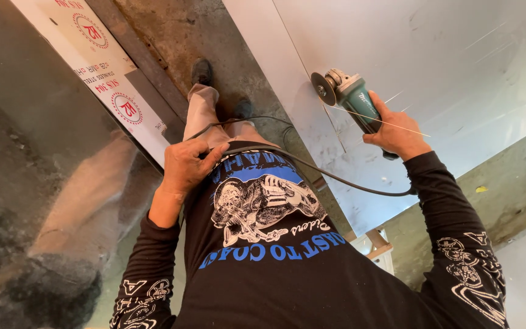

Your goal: Cutting a stainless steel sheet using an angle grinder.

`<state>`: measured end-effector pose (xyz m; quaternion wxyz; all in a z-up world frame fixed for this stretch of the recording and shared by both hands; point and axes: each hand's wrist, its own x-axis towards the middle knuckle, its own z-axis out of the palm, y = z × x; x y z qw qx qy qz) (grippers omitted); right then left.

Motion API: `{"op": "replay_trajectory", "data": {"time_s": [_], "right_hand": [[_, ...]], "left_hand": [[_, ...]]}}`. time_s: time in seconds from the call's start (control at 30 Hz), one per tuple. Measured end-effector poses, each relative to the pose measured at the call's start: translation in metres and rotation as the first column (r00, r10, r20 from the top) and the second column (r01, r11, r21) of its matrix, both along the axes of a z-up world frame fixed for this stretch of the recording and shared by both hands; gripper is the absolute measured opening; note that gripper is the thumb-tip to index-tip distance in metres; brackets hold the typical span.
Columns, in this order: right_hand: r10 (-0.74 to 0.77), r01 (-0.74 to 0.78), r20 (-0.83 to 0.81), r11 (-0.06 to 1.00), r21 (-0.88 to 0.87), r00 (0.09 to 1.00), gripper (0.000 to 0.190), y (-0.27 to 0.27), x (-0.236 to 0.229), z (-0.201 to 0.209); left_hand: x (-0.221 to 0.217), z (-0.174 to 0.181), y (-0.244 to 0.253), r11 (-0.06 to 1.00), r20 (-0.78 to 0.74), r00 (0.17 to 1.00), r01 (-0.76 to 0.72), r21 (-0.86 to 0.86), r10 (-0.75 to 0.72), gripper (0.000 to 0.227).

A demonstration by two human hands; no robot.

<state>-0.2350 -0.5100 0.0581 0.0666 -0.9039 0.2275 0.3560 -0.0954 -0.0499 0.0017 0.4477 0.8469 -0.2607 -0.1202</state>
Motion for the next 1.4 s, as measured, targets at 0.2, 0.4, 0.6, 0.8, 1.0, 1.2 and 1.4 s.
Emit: {"op": "replay_trajectory", "data": {"time_s": [0.2,0.4,0.6,0.8,1.0,1.2,1.4], "right_hand": [[-0.007,0.007,-0.013,1.000,0.005,1.000,0.112,0.004,0.006,0.005],[0.020,-0.020,-0.042,1.000,-0.011,0.999,0.113,-0.002,-0.009,-0.001],[-0.002,0.000,-0.082,1.000,-0.029,0.997,0.115,-0.003,-0.019,0.004],[0.000,-0.004,-0.100,0.999,-0.037,0.995,0.115,-0.005,-0.031,0.001],[0.019,-0.019,0.006,1.000,-0.007,1.000,0.114,-0.003,-0.018,-0.011],[0.024,-0.027,0.089,0.999,0.035,0.996,0.114,-0.003,0.007,-0.011],[0.007,-0.012,0.083,0.998,0.057,0.997,0.115,-0.003,0.011,-0.010]], "left_hand": [[0.002,-0.001,0.000,1.000,-0.039,0.999,-0.008,-0.001,0.008,0.050],[0.002,0.001,-0.002,1.000,-0.040,0.999,-0.026,-0.011,0.025,0.051],[0.006,0.004,-0.009,1.000,-0.034,0.999,-0.009,0.008,0.009,0.052],[0.007,-0.001,-0.013,1.000,-0.022,1.000,0.018,-0.012,-0.018,0.048],[0.009,0.004,-0.014,0.999,-0.019,0.999,0.031,0.017,-0.031,0.049],[0.009,0.008,-0.009,1.000,-0.058,0.998,-0.011,0.002,0.011,0.048],[0.004,0.001,-0.003,0.999,-0.038,0.999,-0.036,0.040,0.038,0.053]]}}
